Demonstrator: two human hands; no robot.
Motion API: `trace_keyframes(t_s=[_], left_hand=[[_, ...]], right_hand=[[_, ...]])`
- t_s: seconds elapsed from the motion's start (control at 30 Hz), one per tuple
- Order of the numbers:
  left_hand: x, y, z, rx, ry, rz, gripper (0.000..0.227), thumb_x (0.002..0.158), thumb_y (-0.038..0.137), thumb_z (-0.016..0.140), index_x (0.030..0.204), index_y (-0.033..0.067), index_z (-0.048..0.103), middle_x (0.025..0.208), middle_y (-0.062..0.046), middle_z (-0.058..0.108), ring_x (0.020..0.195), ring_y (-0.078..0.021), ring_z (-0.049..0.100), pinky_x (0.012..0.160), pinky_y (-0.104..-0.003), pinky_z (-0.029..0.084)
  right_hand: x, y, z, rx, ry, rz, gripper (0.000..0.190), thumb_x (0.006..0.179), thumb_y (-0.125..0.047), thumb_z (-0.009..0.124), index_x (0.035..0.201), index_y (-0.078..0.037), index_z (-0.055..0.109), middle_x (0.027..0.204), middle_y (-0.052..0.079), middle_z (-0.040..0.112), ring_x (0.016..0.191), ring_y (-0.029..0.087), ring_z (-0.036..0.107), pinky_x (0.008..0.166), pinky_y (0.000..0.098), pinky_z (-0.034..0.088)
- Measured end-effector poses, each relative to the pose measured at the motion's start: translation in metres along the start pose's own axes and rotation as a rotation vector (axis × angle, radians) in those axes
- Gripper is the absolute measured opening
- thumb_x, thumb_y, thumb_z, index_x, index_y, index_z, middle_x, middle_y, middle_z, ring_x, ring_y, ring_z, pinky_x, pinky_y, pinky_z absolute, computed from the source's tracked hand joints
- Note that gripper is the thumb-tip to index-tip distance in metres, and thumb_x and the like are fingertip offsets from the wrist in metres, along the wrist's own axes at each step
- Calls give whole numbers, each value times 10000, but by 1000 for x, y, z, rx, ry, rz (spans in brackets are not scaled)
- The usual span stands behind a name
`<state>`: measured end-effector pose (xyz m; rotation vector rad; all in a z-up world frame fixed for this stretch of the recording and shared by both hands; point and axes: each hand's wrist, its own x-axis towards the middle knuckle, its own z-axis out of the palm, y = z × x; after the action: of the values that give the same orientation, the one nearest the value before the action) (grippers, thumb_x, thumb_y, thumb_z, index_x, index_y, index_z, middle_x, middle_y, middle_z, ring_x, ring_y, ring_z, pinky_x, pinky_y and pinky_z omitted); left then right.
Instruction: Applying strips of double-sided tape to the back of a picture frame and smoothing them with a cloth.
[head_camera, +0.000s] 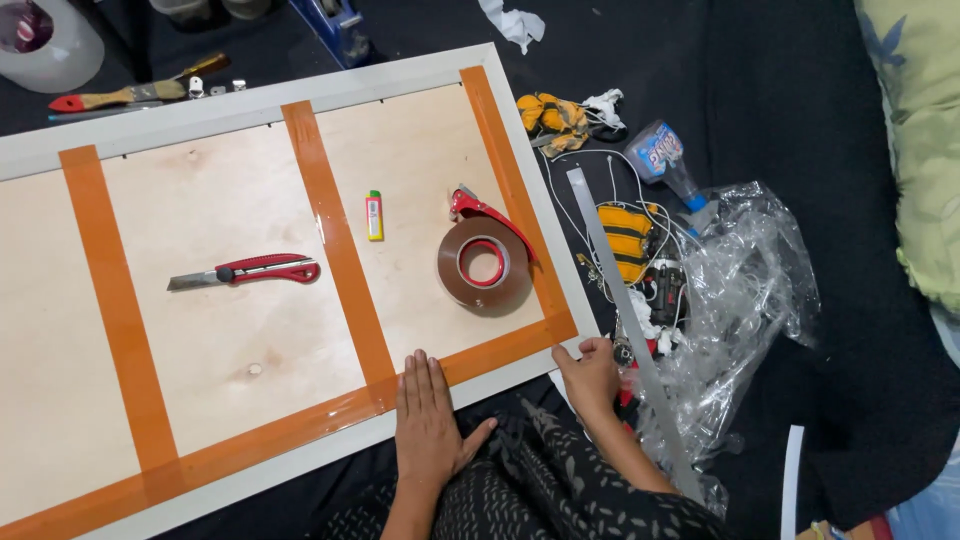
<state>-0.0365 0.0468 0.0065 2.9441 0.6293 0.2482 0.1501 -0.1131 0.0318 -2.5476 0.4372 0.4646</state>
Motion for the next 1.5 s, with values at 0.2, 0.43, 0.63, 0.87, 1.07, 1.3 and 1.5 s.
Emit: trace_keyframes(t_s=[0.2,0.43,0.63,0.87,1.07,1.3,1.5], left_hand=[[-2,1,0,-34,-2,25,1229,852,860,340,1604,-91,138,1696,-274,126,1596,-396,99,1303,-477,98],[-4,1,3,-26,47,60,1220,849,833,366,1595,-118,194,1681,-311,181,1582,-439,158,1292,-512,151],[-4,1,5,-7,22,50,1209,847,823,356,1605,-101,173,1687,-295,178,1588,-418,152,1294,-496,141],[4,0,-4,-32,73,44,1212,872,832,373,1614,-94,126,1692,-280,153,1589,-404,141,1294,-483,146],[-8,-11,5,11,-24,-40,1210,875,883,381,1617,-44,153,1689,-247,183,1579,-387,165,1276,-467,156],[-54,-74,-15,123,-18,-377,872,1012,728,332,1661,164,189,1735,-32,165,1600,-186,137,1267,-338,144],[-82,-157,-36,-68,-45,-846,753,1058,619,267,1629,128,250,1704,-43,216,1567,-221,156,1236,-510,56]], right_hand=[[9,7,17,161,141,159,395,727,-400,698,1013,-152,585,902,34,666,876,313,648,884,434,423],[-3,21,30,35,202,-23,403,697,-383,700,1011,-148,608,943,48,704,1000,352,634,921,483,418],[8,24,14,-103,437,-357,326,931,-312,617,1178,-101,648,1068,116,645,1098,382,561,1007,543,388],[-10,9,9,-788,-298,-855,809,994,-630,-54,1612,-110,-103,1718,80,-105,1579,223,-65,1247,493,-94],[3,27,54,-407,157,-899,743,1044,-503,357,1627,-57,241,1682,163,285,1541,334,278,1217,588,175],[12,30,49,-479,66,-811,884,969,-572,372,1621,11,246,1678,227,275,1532,401,262,1176,640,195],[38,48,73,-303,412,-1222,796,1040,-400,517,1659,68,337,1572,426,476,1358,630,477,1087,718,328]])
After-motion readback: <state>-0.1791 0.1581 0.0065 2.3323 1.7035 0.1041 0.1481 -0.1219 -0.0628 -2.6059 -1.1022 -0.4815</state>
